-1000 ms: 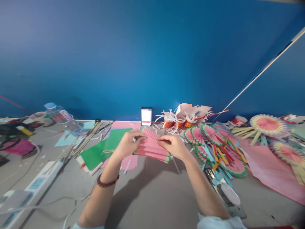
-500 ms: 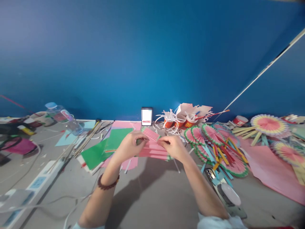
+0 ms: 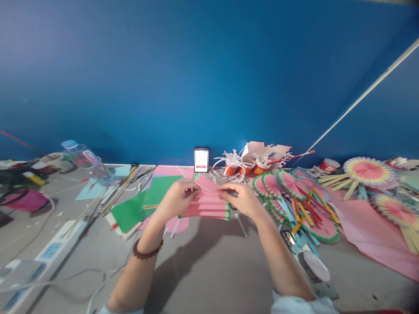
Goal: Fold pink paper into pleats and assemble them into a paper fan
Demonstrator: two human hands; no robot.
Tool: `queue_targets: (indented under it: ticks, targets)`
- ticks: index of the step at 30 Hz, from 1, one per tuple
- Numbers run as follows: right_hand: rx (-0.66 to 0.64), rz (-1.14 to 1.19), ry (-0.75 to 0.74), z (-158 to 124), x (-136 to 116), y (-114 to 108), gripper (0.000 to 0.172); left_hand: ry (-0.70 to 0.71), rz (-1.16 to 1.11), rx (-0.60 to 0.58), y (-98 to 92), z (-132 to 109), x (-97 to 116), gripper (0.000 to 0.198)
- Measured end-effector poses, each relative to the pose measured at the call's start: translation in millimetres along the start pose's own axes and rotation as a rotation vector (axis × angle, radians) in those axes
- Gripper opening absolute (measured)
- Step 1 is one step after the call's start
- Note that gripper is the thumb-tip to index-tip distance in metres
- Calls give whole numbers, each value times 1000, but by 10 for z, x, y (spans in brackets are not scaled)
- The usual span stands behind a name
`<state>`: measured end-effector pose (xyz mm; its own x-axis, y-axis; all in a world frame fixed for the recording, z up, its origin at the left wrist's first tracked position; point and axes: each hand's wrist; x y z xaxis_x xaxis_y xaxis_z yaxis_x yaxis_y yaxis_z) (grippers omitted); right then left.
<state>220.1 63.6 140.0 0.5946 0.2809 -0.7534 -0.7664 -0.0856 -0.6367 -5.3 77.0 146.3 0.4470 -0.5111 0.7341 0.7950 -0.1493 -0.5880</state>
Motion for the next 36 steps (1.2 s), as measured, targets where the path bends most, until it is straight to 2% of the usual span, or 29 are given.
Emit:
queue_targets:
  ticks: [5,9,13,18,24,29,36]
  targets:
    - [31,32,22,19,-12,20,9,-11,-25,-2,-27,-6,1,17]
    - [68,8,-21,27,2,72,8,-11,-4,-33,-20,-28,-31,19]
    - [90,-37,-49,22,18,117,11,-10,113,-74,51,-50,-2,14]
    - [68,-9,-34,33,55,137,10,-66,289,-31,148,-32,96,18]
    - [19,47,-18,66,85,152,11,-137,68,-87,145,0,69,17]
    - [5,2,-2,58,49,163,11,-202,57,-167,162,13,51,18]
    - [36,-24,-32,52,62,200,12,-137,0,-103,242,30,-8,17]
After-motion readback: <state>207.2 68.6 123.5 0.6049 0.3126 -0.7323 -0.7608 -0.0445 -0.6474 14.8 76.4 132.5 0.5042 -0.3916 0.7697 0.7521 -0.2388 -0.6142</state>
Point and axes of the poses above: each hand's wrist, its own z-axis towards the middle knuckle, its own y-axis out of the palm, x = y × z, and after that the axes turned 7 degrees about -z, right-handed
